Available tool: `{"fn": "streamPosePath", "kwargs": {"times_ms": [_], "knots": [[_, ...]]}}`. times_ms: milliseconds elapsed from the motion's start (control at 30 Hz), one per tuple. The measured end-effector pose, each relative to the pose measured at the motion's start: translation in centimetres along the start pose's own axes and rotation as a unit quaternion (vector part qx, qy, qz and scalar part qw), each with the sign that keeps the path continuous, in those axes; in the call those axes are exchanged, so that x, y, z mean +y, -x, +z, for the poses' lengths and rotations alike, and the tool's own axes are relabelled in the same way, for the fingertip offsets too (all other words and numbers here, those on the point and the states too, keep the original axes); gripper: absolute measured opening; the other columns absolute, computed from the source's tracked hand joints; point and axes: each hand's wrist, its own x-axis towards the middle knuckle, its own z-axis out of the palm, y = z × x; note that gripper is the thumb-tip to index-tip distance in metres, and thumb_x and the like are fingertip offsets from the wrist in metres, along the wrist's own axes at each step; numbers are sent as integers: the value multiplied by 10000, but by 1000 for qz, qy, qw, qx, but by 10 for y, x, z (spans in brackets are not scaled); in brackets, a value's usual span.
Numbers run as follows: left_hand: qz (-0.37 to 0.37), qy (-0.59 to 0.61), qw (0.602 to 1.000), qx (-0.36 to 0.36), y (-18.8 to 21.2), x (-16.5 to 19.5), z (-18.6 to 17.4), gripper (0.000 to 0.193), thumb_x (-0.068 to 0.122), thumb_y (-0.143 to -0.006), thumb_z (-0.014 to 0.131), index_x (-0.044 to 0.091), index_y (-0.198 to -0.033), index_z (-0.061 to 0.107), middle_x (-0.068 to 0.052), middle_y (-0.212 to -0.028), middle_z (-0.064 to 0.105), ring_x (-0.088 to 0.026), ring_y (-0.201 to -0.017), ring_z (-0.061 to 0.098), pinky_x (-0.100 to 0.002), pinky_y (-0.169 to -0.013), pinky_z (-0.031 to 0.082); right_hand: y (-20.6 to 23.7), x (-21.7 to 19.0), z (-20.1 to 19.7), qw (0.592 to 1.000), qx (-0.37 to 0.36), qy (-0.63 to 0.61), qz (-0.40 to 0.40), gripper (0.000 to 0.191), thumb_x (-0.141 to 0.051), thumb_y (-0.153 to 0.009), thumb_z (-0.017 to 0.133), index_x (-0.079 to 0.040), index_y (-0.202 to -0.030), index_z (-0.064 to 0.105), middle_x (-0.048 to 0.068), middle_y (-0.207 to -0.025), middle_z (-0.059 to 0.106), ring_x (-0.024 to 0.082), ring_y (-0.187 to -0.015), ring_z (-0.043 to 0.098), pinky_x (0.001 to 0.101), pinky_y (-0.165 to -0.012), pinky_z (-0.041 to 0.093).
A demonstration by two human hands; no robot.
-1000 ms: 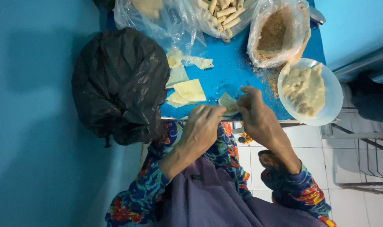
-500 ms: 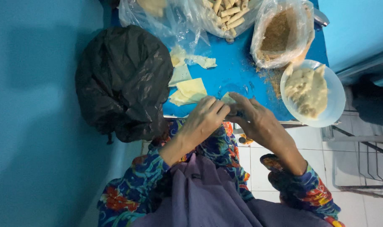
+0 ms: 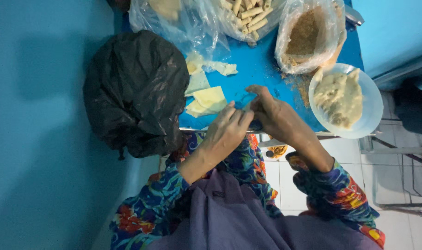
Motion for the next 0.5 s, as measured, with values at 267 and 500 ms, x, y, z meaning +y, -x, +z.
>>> {"fn": "streamPosePath", "kwargs": {"times_ms": [267,500], "knots": [[6,-5,1000,-28,-4,-5,3,149,58,-859,635,16,-1002,629,-120,-926,604,-290,-956,602,-559,-1175,405,26,3,11,977,82,139,-136,511,18,-913,632,-18,-1388,445,183,-1064,707,398,-945,699,458,-757,563],[-137,132,972,-140,-28,-27,11,70,63,-835,676,77,-853,742,-108,-893,648,-333,-935,605,-530,-832,447,-2,12,-4,1000,-15,-20,12,530,-33,-882,710,-57,-1343,448,144,-986,742,336,-899,753,405,-708,567]]}}
